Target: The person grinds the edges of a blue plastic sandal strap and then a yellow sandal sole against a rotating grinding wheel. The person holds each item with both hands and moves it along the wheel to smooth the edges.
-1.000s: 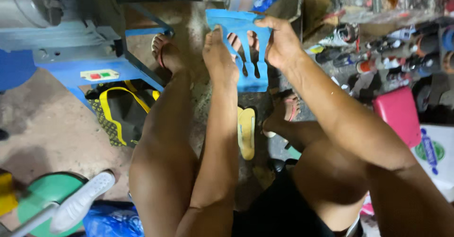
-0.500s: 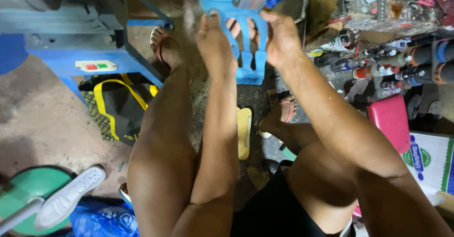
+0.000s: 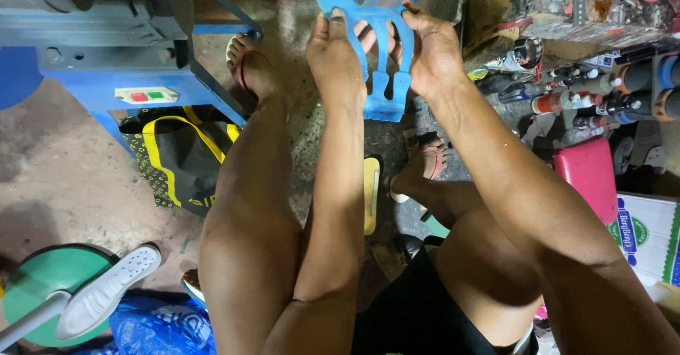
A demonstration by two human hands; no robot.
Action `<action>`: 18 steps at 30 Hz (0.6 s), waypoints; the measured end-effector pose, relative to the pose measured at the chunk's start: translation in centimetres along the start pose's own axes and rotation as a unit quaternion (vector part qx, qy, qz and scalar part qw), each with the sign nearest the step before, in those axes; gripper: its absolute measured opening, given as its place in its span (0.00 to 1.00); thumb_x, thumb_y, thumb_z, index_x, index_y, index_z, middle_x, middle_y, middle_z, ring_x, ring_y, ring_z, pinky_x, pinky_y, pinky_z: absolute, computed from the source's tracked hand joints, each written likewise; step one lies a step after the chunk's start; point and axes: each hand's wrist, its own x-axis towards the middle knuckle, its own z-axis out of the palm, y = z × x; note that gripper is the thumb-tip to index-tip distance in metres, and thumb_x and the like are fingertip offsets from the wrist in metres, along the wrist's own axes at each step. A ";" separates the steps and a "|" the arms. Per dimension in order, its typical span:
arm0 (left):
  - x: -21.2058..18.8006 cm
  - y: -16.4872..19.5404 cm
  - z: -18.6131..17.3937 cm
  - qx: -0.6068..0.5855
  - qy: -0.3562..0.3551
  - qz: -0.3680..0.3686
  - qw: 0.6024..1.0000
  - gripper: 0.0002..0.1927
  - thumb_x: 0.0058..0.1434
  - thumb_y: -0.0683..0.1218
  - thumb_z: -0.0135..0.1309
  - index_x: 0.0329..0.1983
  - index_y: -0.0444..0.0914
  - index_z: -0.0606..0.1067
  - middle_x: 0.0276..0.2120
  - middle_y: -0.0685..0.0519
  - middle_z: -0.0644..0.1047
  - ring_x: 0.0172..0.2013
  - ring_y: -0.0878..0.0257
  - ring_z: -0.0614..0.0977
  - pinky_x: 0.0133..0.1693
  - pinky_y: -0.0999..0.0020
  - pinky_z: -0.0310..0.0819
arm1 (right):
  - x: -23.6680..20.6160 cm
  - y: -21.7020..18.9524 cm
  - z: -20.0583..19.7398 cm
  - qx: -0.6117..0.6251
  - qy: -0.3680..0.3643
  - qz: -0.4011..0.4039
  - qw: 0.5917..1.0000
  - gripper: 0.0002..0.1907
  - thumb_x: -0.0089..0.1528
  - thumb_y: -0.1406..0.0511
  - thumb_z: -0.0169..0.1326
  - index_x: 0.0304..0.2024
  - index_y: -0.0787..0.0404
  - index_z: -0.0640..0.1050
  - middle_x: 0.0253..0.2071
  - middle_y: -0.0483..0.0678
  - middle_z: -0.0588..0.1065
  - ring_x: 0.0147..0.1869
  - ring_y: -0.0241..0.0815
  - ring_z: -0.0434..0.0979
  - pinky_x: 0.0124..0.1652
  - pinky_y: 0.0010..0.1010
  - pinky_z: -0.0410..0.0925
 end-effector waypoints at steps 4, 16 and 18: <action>-0.3 0.0 0.0 0.002 -0.005 -0.016 1.000 0.13 0.73 0.45 0.45 0.49 0.31 0.74 0.43 0.46 0.79 0.42 0.55 0.83 0.43 0.57 0.86 | -0.2 -0.1 -0.4 -0.002 -0.002 0.011 1.000 0.18 0.66 0.72 0.48 0.59 0.68 0.68 0.49 0.57 0.75 0.48 0.47 0.80 0.48 0.35 0.79; 0.1 1.3 0.4 -0.018 0.063 -0.090 0.994 0.16 0.71 0.48 0.47 0.55 0.32 0.74 0.41 0.50 0.78 0.36 0.58 0.80 0.39 0.61 0.83 | 0.1 -0.4 0.2 -0.015 0.011 -0.002 1.000 0.19 0.65 0.72 0.47 0.59 0.68 0.67 0.50 0.57 0.74 0.49 0.50 0.81 0.53 0.38 0.79; 0.1 1.4 0.7 0.003 0.049 -0.078 0.996 0.17 0.71 0.47 0.45 0.57 0.33 0.73 0.40 0.50 0.78 0.36 0.59 0.80 0.39 0.61 0.82 | 0.1 -0.5 0.1 -0.009 0.008 -0.006 1.000 0.19 0.66 0.73 0.47 0.60 0.69 0.68 0.50 0.58 0.74 0.50 0.50 0.80 0.53 0.37 0.79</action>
